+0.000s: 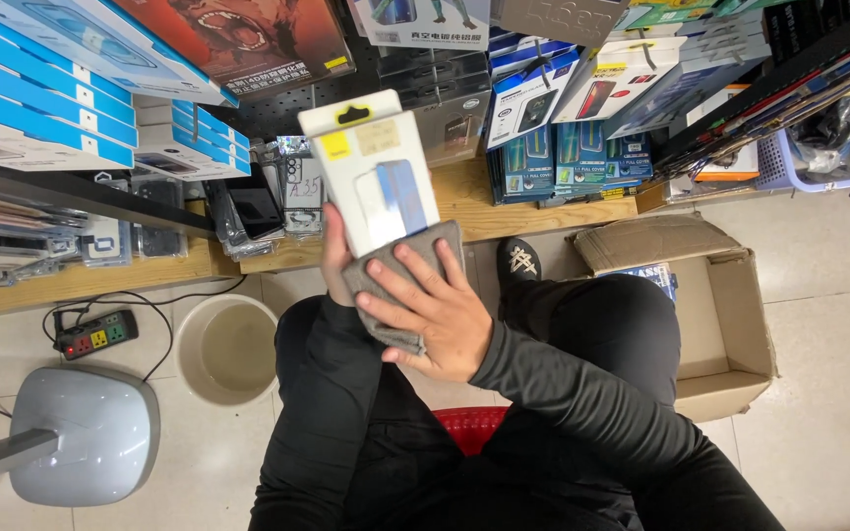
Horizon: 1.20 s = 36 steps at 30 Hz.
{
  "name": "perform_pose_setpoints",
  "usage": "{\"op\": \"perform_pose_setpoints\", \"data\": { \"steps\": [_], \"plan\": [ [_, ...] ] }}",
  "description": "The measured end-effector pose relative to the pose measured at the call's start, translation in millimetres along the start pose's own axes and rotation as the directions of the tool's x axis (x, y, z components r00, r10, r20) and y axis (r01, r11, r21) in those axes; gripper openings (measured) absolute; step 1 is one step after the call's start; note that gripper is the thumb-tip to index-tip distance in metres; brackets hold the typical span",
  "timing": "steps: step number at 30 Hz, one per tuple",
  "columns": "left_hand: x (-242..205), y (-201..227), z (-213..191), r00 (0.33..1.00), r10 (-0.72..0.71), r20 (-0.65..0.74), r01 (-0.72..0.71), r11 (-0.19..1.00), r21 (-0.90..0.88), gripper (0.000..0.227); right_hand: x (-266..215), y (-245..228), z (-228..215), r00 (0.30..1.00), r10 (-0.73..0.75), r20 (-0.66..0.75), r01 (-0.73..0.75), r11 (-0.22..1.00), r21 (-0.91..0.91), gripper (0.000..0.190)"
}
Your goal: Cleaning various phone accessory packages by wiping them with a cloth.
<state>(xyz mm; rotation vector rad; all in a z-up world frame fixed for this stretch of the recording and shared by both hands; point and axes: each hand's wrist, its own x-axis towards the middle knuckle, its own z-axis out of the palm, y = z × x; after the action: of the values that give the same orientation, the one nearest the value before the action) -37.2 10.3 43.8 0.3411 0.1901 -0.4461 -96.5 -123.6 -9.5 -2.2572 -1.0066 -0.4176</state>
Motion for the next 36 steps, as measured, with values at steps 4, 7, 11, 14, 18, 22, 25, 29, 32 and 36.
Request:
{"op": "perform_pose_setpoints", "data": {
  "steps": [4, 7, 11, 14, 18, 22, 25, 29, 32, 36],
  "plan": [
    [26.5, -40.8, -45.6, 0.998, 0.008, 0.062, -0.012, 0.998, 0.06, 0.068, 6.2, 32.2, -9.8, 0.998, 0.034, -0.049, -0.037, 0.998, -0.047, 0.07],
    [43.8, -65.0, -82.1, 0.987, 0.015, 0.158, -0.038, 0.988, 0.147, 0.061, 12.9, 54.0, -22.5, 0.985, 0.071, -0.157, -0.085, 0.993, -0.084, 0.07],
    [34.0, -80.4, -83.2, 0.958, -0.002, 0.288, -0.091, 0.948, 0.306, 0.058, 14.0, 75.5, -36.2, 0.932, 0.194, -0.307, -0.202, 0.979, 0.005, 0.07],
    [24.5, -84.3, -64.9, 0.943, -0.005, 0.333, -0.132, 0.912, 0.388, 0.065, 18.2, 76.6, -44.3, 0.864, 0.319, -0.389, -0.246, 0.943, 0.226, 0.065],
    [18.6, -84.2, -70.2, 0.951, 0.023, 0.307, -0.125, 0.94, 0.316, 0.074, 16.3, 80.4, -42.0, 0.733, 0.58, -0.356, -0.264, 0.724, 0.637, 0.065],
    [20.5, -67.4, -62.4, 0.967, 0.072, 0.245, -0.142, 0.949, 0.281, 0.071, 8.9, 74.6, -35.8, 0.178, 0.984, -0.014, -0.583, 0.117, 0.804, 0.091],
    [25.6, -58.2, -60.5, 0.981, 0.093, 0.17, -0.15, 0.922, 0.357, 0.071, 19.8, 55.5, -43.7, 0.713, 0.614, -0.339, -0.282, 0.694, 0.663, 0.087],
    [47.6, -76.4, -120.5, 0.952, 0.241, 0.189, -0.306, 0.736, 0.603, 0.079, 16.8, 58.1, -25.9, 0.947, 0.141, -0.288, -0.107, 0.986, 0.129, 0.082],
    [38.9, -85.1, -105.4, 0.932, 0.184, 0.314, -0.326, 0.804, 0.497, 0.063, 18.3, 76.0, -30.7, 0.961, 0.113, -0.253, -0.12, 0.993, -0.012, 0.081],
    [14.3, -70.6, -38.5, 0.951, -0.03, 0.306, -0.064, 0.954, 0.294, 0.044, 17.6, 78.4, -38.8, 0.928, 0.159, -0.337, -0.18, 0.983, -0.032, 0.078]
  ]
}}
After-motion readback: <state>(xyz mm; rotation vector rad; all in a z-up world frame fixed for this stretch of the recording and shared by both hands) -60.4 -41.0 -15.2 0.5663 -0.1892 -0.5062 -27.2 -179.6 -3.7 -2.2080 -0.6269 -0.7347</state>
